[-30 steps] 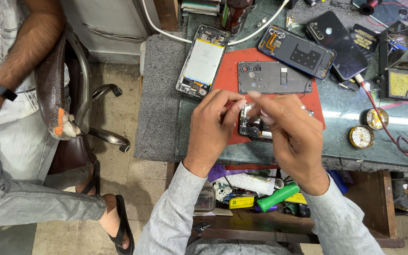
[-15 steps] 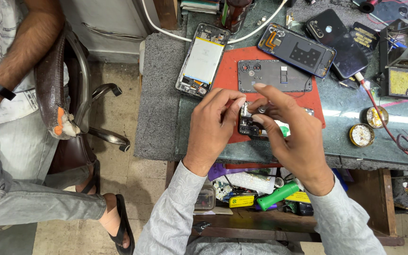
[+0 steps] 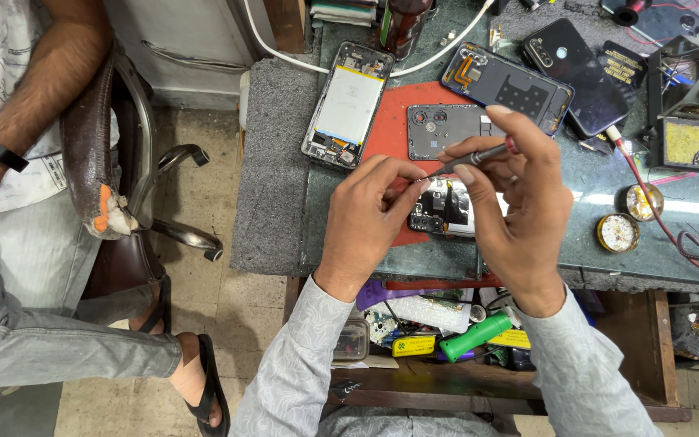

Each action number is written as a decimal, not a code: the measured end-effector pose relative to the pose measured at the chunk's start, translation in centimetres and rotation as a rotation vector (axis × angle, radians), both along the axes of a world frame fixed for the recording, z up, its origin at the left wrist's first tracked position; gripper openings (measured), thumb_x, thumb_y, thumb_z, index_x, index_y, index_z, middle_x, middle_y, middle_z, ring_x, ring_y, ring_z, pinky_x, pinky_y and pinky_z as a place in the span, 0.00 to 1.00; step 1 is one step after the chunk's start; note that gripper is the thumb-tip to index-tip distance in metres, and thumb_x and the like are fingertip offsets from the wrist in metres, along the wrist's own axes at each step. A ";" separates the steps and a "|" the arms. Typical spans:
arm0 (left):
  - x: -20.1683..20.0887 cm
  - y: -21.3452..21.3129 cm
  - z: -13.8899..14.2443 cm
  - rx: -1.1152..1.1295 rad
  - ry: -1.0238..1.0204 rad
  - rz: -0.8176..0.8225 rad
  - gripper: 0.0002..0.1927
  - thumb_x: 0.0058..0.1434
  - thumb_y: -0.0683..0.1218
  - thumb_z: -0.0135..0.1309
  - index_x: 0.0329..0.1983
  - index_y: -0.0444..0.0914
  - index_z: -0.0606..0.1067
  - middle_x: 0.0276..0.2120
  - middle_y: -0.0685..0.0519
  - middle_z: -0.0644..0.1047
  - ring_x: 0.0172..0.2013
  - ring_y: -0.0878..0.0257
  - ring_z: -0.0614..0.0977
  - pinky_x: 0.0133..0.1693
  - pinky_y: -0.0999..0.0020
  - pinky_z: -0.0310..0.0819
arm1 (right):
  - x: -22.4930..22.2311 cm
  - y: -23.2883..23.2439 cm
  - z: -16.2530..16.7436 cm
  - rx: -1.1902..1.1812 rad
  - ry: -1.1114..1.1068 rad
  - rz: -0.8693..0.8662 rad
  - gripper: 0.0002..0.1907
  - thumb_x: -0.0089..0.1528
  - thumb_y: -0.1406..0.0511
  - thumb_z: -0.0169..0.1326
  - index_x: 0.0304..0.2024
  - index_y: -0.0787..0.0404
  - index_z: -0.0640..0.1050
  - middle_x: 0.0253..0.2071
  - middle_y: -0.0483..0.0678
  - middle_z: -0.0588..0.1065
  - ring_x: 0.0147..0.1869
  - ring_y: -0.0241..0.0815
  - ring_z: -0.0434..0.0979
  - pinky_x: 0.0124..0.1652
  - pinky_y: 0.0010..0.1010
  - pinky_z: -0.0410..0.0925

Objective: The person disassembles a smartphone, removes the motherboard, and uses a screwdriver to adjust internal components. They then reassemble the phone by placing the motherboard back, connecting cables, and closing the device.

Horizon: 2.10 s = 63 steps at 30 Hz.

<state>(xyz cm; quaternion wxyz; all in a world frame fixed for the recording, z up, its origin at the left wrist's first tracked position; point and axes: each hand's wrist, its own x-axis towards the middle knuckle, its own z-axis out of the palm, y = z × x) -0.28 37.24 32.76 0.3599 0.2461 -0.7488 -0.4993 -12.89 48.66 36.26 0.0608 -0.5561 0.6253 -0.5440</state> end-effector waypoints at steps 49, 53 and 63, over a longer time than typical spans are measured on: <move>0.2 -0.9 -1.2 0.008 0.092 0.032 0.04 0.67 0.38 0.57 0.44 0.35 0.76 0.39 0.50 0.79 0.34 0.61 0.86 0.35 0.70 0.84 | 0.5 -0.9 0.3 0.118 0.333 0.118 0.20 0.61 0.77 0.60 0.55 0.62 0.75 0.45 0.50 0.79 0.45 0.43 0.80 0.41 0.32 0.71; 0.5 -0.3 -1.0 -0.044 0.075 0.038 0.09 0.61 0.35 0.54 0.45 0.35 0.77 0.40 0.50 0.79 0.35 0.59 0.86 0.34 0.69 0.81 | 0.7 -0.3 1.9 0.157 0.198 0.230 0.22 0.59 0.79 0.55 0.56 0.64 0.74 0.47 0.53 0.78 0.51 0.46 0.78 0.49 0.35 0.70; 0.4 -0.2 -0.7 0.008 0.038 0.040 0.04 0.68 0.41 0.57 0.43 0.34 0.77 0.38 0.49 0.79 0.31 0.61 0.85 0.32 0.68 0.79 | 1.8 -0.6 2.4 0.123 0.151 0.009 0.15 0.62 0.77 0.55 0.50 0.63 0.78 0.35 0.45 0.76 0.43 0.38 0.73 0.46 0.31 0.65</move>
